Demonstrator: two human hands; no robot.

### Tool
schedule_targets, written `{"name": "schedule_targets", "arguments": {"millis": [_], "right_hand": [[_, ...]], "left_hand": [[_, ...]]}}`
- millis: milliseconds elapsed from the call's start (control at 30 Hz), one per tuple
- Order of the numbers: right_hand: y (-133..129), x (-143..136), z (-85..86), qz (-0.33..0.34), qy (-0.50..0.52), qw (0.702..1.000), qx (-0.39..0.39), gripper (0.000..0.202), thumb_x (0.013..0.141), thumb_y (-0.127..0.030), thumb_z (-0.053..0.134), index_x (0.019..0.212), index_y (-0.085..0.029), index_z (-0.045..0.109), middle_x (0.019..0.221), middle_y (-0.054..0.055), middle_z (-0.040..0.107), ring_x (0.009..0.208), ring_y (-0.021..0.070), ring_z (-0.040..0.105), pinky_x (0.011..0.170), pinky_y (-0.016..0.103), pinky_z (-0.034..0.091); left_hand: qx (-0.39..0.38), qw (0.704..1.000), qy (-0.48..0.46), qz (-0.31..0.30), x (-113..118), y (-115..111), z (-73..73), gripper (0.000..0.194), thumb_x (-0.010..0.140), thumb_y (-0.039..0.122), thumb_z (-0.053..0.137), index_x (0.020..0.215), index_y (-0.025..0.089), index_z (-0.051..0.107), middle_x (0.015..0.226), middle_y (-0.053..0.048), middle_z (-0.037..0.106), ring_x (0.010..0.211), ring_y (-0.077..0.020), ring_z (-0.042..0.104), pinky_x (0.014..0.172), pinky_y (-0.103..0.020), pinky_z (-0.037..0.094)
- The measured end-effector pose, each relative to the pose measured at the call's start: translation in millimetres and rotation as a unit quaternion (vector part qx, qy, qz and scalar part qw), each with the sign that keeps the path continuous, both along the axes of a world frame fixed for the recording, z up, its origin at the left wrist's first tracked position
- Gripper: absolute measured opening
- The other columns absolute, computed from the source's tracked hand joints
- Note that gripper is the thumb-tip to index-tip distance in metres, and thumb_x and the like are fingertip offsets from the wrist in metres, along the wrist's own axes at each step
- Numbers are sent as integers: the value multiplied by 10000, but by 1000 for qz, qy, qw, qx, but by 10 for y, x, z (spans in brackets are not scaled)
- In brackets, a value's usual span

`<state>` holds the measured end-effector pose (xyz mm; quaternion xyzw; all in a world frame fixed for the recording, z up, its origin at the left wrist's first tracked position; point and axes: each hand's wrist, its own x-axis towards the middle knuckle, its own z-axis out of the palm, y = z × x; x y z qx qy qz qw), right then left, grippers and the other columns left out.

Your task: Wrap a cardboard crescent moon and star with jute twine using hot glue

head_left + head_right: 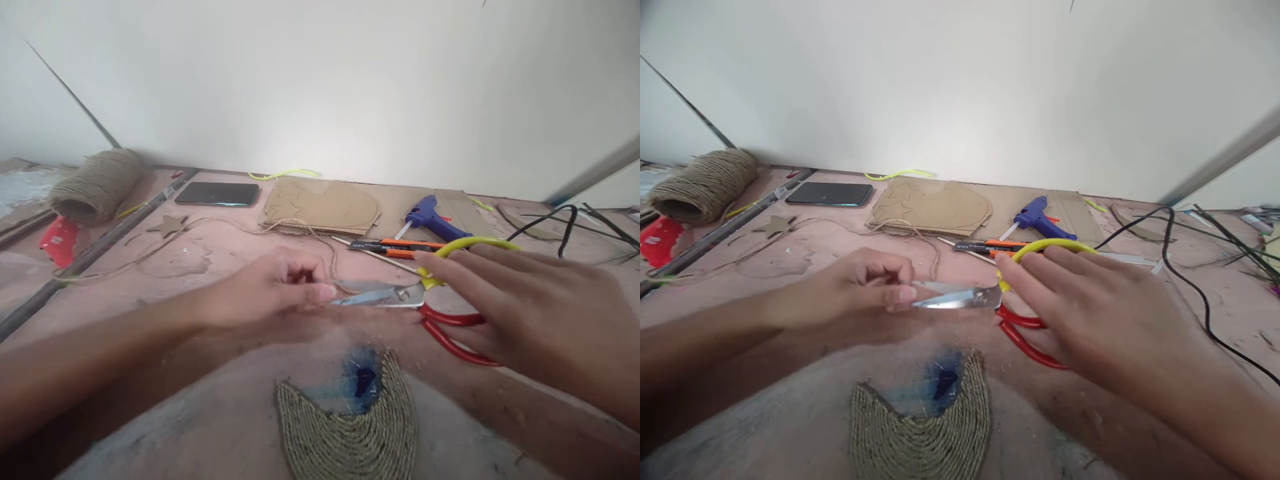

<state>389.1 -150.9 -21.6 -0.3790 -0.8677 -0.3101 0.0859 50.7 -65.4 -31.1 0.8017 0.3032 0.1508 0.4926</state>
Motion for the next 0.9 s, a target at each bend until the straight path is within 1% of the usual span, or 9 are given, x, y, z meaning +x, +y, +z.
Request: {"name": "schedule_targets", "arguments": {"millis": [167,267,333,400,467,567,700,800,900], "right_hand": [[177,137,16,-100,41,994,-10,345,1031,-372,581,1321,-238,713,1105,102,876,806,294,808,510,369,371],[307,176,-70,-123,67,988,-59,342,1023,-426,607,1299,-270,733,1038,78,884,735,293,794,496,335,296],[376,201,-133,-125,74,986,-85,363,1009,-460,623,1298,-277,747,958,63,882,681,301,778,481,324,297],[420,216,-184,-124,89,982,-110,407,983,-479,632,1319,-284,753,864,49,863,623,309,756,462,328,311],[438,212,-224,-125,106,978,-132,435,968,-469,645,1354,-296,747,807,41,843,592,302,741,464,334,341],[438,172,-295,-131,133,970,-157,497,954,-546,708,1380,-290,736,820,50,848,639,306,763,501,336,384],[432,99,-437,-130,174,960,-177,598,928,-677,736,1368,-271,733,1033,68,892,791,317,823,559,335,442],[431,71,-545,-132,212,951,-181,578,929,-717,718,1275,-256,758,1138,93,888,878,334,843,600,353,484],[433,71,-624,-137,257,939,-181,572,914,-753,723,1223,-273,766,1067,74,888,847,331,837,624,371,512]], "left_hand": [[122,987,100,-14,-374,330,460,500,1045,439,673,668,125,581,657,74,479,587,-15,466,572,-92,322],[227,964,101,94,-496,399,603,578,1065,280,135,642,68,468,635,107,326,569,102,305,713,-156,184],[280,942,92,163,-528,425,611,538,1058,259,126,633,126,428,609,109,276,540,71,236,682,-172,161],[313,926,94,189,-534,448,577,494,1114,356,377,652,203,461,596,95,352,537,-25,295,582,-190,206],[325,924,100,176,-520,458,529,449,1114,446,526,714,244,511,658,62,484,602,-108,407,575,-260,313],[325,931,94,138,-478,439,465,424,1167,422,434,788,252,520,743,42,521,689,-128,469,690,-285,386],[305,942,90,103,-420,401,421,398,1189,364,372,827,260,500,790,31,510,727,-146,471,712,-302,405],[291,950,83,79,-401,386,493,349,1188,315,385,874,245,520,807,37,512,731,-133,471,709,-293,407],[288,948,60,119,-408,323,698,306,1203,338,428,981,207,593,810,48,537,718,-108,491,705,-272,425]]}}
